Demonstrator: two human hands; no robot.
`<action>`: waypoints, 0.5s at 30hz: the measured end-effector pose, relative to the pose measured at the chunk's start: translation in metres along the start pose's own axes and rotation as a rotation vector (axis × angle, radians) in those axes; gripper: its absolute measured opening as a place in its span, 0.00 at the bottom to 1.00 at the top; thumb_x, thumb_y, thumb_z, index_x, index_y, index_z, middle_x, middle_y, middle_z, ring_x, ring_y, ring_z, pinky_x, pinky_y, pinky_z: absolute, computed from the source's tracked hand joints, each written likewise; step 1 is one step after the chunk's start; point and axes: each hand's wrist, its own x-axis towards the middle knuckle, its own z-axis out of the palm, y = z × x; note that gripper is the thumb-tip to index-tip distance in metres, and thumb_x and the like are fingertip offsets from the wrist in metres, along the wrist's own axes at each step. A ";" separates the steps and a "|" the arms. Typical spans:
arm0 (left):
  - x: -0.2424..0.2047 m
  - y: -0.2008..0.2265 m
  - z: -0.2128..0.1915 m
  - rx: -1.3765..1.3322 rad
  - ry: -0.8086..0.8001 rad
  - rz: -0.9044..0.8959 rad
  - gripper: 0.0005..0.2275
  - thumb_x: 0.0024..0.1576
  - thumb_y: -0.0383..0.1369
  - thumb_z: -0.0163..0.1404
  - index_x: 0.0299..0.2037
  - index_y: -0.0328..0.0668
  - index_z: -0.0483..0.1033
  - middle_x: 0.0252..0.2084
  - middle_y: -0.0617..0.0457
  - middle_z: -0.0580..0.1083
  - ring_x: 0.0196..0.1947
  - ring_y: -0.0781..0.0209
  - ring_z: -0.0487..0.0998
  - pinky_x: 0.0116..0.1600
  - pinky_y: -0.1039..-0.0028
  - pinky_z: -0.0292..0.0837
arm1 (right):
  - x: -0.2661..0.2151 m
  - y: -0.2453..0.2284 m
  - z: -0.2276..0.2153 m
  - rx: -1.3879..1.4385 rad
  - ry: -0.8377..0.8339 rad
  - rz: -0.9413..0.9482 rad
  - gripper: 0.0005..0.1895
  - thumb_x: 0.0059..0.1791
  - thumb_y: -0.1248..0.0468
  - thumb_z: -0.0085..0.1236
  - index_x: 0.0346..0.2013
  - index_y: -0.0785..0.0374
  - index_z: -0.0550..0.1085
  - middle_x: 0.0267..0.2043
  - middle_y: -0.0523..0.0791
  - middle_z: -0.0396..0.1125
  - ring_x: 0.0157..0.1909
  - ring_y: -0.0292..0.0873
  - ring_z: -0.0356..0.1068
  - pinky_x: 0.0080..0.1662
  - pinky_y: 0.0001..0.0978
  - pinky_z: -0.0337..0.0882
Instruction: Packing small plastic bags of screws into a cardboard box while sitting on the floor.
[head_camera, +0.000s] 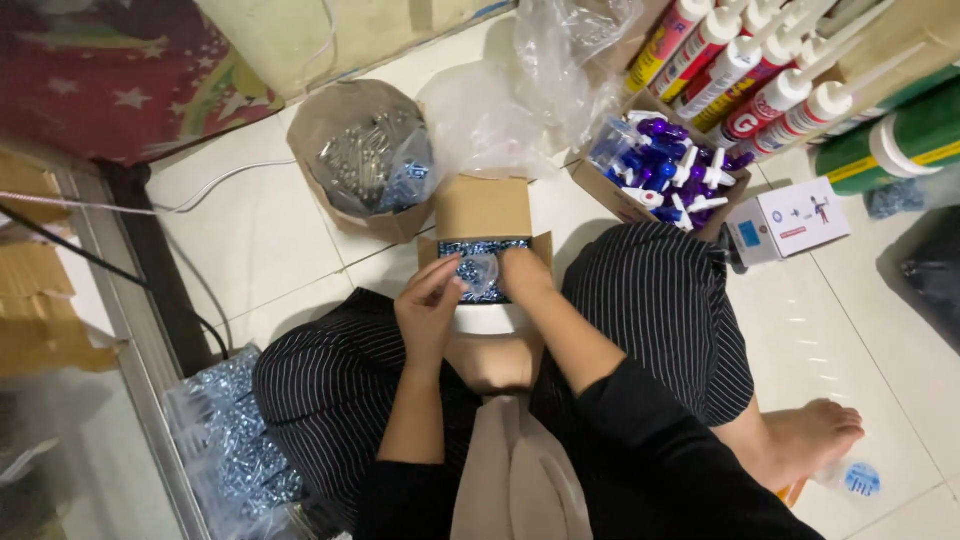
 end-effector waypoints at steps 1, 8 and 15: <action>0.001 0.002 0.000 0.002 0.009 0.001 0.11 0.45 0.21 0.51 0.37 0.41 0.76 0.39 0.48 0.74 0.35 0.60 0.74 0.36 0.75 0.69 | -0.002 0.000 -0.010 -0.004 -0.002 -0.008 0.07 0.34 0.66 0.56 0.23 0.66 0.73 0.20 0.50 0.67 0.29 0.52 0.70 0.29 0.42 0.70; 0.002 0.007 -0.001 -0.074 0.019 -0.097 0.10 0.45 0.21 0.50 0.37 0.38 0.75 0.38 0.46 0.74 0.36 0.56 0.74 0.36 0.74 0.72 | -0.074 -0.033 -0.124 0.963 0.226 -0.246 0.09 0.31 0.73 0.55 0.26 0.64 0.72 0.21 0.46 0.66 0.28 0.40 0.66 0.36 0.29 0.67; 0.003 -0.005 0.001 -0.086 0.008 -0.090 0.11 0.46 0.22 0.52 0.39 0.38 0.74 0.40 0.47 0.73 0.35 0.56 0.74 0.35 0.74 0.74 | -0.106 -0.064 -0.161 0.768 0.411 -0.704 0.09 0.35 0.75 0.54 0.27 0.62 0.75 0.29 0.50 0.68 0.28 0.48 0.68 0.31 0.35 0.69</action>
